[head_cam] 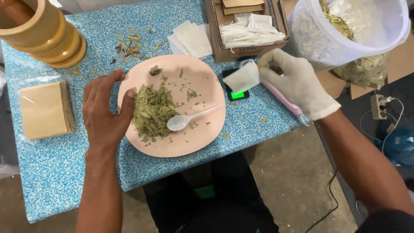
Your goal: Filling small filter bags with dried tea leaves, weighing them on a digital scale, and sealing them with a heat sealer.
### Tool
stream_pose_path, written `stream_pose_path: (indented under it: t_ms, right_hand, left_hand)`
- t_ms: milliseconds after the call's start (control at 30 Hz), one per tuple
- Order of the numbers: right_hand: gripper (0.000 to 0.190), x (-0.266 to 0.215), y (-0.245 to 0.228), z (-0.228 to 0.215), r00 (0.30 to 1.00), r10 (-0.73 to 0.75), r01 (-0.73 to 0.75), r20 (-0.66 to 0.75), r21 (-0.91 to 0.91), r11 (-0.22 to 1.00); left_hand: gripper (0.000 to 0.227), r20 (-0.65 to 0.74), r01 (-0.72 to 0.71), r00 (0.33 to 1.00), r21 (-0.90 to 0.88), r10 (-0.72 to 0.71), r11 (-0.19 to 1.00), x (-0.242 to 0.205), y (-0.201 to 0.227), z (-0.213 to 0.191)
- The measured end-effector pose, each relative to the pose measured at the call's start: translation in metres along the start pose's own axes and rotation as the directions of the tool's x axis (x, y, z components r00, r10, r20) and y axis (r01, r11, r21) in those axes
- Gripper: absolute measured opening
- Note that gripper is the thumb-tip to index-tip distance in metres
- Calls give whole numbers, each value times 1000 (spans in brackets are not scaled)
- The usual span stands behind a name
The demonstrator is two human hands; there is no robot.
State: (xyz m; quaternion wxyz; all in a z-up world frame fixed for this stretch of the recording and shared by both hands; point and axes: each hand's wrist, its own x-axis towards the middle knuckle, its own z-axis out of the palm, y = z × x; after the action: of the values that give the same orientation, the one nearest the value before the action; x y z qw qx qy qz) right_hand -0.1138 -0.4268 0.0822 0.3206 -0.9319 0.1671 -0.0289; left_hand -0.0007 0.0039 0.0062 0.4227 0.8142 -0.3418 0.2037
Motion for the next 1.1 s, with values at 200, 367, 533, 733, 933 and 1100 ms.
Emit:
stream_pose_path:
  t_ms: [200,367,533,733,933,1100]
  right_hand:
    - [37,9,1,17,982,187,-187,12,124,974]
    - [29,21,19,38,993,110,-113,-30,-139,984]
    - [29,24,28,34,989,-71,25,-129,-331,943]
    - [38,-12,29,11,976,-207,141,-60,-551,822]
    - [42,-24,54,14,707,-667,366,-236,-685,630]
    - [20,-28,63,11,908,-384,311,-170,-343,887]
  left_hand:
    - [42,7,5,1000,12,-6,1000,-1,0,-1]
    - [44,6,-2,1000,9,2,1000,-2,1,0]
    - [43,8,-6,1000,16,6,1000,-1,1,-2]
    - [42,2,-8,1000,-3,8,1000,0,3,-2]
    - [39,-26,-8,1000,113,11,994,-4,-1,-6]
    - [37,-90,-21,995,187,38,982,-7,-13,-9]
